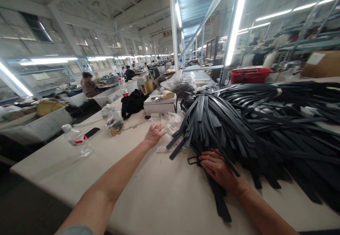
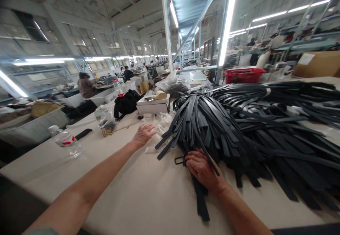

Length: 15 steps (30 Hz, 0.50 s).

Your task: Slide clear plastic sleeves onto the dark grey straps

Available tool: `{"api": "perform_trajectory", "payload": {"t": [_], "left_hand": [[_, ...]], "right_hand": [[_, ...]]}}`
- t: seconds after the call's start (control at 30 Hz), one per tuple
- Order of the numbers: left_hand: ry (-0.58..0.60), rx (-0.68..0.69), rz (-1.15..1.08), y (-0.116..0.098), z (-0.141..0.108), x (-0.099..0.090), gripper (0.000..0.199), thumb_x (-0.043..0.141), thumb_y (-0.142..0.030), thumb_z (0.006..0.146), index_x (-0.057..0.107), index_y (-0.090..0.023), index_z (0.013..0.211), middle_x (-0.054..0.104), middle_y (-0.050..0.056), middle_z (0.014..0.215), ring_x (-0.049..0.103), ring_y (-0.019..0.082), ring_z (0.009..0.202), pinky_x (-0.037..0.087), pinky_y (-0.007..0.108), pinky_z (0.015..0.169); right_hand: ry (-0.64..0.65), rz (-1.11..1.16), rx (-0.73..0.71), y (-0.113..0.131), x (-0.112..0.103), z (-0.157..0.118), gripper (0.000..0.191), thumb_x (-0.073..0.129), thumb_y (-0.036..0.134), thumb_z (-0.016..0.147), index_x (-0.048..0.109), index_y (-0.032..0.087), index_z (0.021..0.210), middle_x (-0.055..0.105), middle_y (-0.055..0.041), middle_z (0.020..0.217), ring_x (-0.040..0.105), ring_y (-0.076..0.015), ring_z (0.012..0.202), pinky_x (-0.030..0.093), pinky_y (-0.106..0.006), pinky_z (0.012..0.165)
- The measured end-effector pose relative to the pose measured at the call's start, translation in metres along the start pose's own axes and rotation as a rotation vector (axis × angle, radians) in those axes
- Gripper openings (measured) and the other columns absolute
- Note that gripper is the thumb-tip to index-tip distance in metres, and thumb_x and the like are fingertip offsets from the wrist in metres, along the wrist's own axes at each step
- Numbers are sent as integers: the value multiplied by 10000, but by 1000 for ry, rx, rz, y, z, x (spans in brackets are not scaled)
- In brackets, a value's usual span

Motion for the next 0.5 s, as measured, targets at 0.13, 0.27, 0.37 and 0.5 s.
{"api": "perform_trajectory", "payload": {"t": [0.13,0.27,0.37,0.5], "left_hand": [[29,26,-22,-1,30,-10,127,704,-122,747,730,-214,664,754,78,1002,570,290,1185,251,555,1107],[-67,-18,-77,-4,39,-71,139,656,-222,792,705,-204,663,747,71,951,581,279,1139,216,541,1111],[-140,-76,-160,-10,36,-125,238,588,-269,818,638,-182,602,697,68,728,642,244,867,379,462,975],[-259,-185,-364,-10,27,-194,324,491,-379,860,594,-174,631,613,35,598,610,203,652,458,343,707]], "right_hand": [[-14,14,7,-1,-1,-1,176,531,187,949,672,269,882,751,48,1015,644,-190,1074,330,-419,1082],[-24,16,10,0,-2,0,162,542,187,941,666,272,881,751,58,1020,652,-199,1073,372,-444,1054],[-1,-13,-2,2,-1,1,170,541,178,931,673,280,894,754,36,1023,661,-223,1068,406,-470,1044],[10,-35,-8,5,-1,3,235,535,120,906,686,296,862,758,8,997,668,-244,1064,419,-486,1049]]}}
Point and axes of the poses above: each hand's wrist, its own z-axis towards the middle knuckle, its own x-axis out of the palm, y = z × x, the point moved 10 cm from there along z, towards the middle knuckle
